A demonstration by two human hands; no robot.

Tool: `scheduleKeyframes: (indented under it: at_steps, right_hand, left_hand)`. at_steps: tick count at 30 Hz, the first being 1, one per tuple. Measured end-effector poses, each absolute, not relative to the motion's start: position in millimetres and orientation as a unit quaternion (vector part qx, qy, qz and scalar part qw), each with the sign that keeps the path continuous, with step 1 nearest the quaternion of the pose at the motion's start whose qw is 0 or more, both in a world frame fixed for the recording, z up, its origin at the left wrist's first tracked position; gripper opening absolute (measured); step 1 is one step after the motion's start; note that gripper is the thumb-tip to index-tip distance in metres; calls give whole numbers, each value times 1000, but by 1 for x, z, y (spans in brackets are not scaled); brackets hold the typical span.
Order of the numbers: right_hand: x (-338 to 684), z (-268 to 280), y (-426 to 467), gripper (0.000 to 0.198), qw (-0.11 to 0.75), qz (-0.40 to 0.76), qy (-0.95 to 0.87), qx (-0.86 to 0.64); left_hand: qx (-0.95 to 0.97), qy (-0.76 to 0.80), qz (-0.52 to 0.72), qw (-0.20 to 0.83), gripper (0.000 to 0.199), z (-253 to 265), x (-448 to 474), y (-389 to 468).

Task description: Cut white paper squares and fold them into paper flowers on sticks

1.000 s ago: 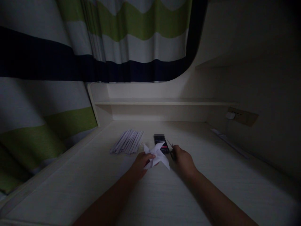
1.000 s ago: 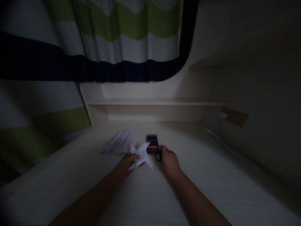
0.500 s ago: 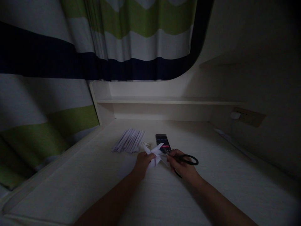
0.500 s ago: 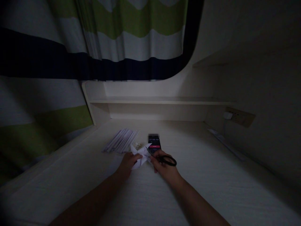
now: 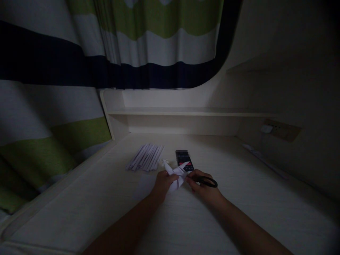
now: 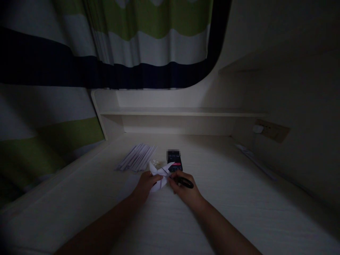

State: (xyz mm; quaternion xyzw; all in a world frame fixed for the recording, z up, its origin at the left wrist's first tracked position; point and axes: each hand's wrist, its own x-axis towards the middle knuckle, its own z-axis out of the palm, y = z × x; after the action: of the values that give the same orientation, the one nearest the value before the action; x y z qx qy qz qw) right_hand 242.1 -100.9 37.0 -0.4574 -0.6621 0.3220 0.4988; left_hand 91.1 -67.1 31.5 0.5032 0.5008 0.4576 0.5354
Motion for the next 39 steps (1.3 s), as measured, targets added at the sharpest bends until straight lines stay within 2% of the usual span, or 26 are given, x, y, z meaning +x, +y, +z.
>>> scheduleKeyframes:
  at_steps: [9, 16, 24, 33, 39]
  right_hand:
    - [246, 41, -101, 18, 471, 287, -701, -453]
    - [253, 43, -102, 17, 407, 154, -800, -413]
    - [252, 55, -111, 20, 286, 30, -876, -388]
    - [255, 43, -103, 21, 232, -128, -905, -333]
    - [254, 45, -106, 17, 235, -159, -903, -321]
  left_hand:
    - [551, 496, 457, 491, 10, 32, 90, -66]
    - [577, 496, 452, 466, 12, 19, 88, -60]
    - [596, 504, 442, 443, 14, 14, 88, -58]
    - [566, 489, 458, 480, 12, 18, 90, -59]
    - [527, 457, 467, 543, 13, 17, 91, -62]
